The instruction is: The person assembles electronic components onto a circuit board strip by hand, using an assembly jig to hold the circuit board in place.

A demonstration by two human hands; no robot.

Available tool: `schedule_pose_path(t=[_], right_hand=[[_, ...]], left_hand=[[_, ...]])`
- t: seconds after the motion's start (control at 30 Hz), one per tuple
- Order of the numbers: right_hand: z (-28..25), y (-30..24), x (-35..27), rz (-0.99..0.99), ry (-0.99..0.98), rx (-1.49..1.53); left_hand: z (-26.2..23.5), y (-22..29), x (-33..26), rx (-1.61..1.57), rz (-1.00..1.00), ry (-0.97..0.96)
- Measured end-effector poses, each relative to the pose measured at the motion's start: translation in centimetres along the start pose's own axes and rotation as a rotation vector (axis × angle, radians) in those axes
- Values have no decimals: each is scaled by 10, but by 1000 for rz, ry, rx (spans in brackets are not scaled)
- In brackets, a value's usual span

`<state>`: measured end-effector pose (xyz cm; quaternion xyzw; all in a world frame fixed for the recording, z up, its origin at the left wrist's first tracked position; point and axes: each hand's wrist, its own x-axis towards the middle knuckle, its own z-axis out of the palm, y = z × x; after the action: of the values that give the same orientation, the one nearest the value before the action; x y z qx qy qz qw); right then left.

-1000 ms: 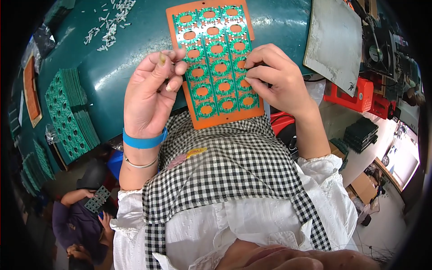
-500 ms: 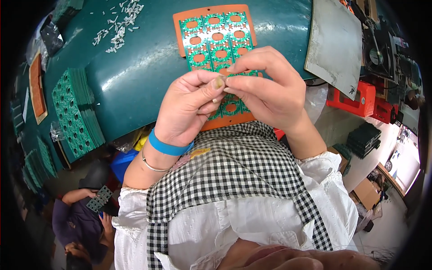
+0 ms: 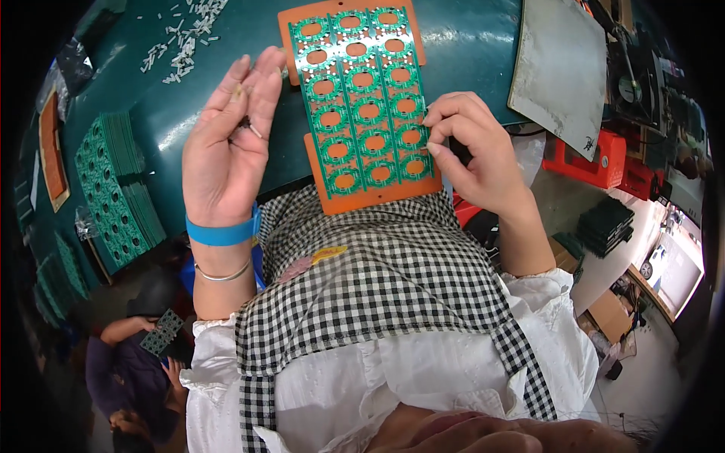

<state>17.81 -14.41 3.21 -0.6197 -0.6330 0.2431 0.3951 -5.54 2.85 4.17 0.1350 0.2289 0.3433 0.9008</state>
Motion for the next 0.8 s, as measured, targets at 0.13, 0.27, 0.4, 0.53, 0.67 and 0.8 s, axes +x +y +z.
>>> schedule_pose_path(t=[0.13,0.27,0.4,0.53,0.67,0.8], right_hand=[[1,-2,1,-66,-35,-55],[1,-2,-1,-79,-53,-69],[0,-1,0,-90,-63,-59],[0,-2,-1,-93,-76,-62],[0,-1,-1,-98,-80,-67],[-1,-2,1,-113,-88,-82]], left_hand=[[8,0,-3,46,-8,-14],[8,-5,-4,104,-25,6],[2,-5,-4,31,-69,-19],[-3,-8,-5,86,-72,-51],[1,-9,-4,50,-116,-27],[6,-11,-4,101,-121,-11]])
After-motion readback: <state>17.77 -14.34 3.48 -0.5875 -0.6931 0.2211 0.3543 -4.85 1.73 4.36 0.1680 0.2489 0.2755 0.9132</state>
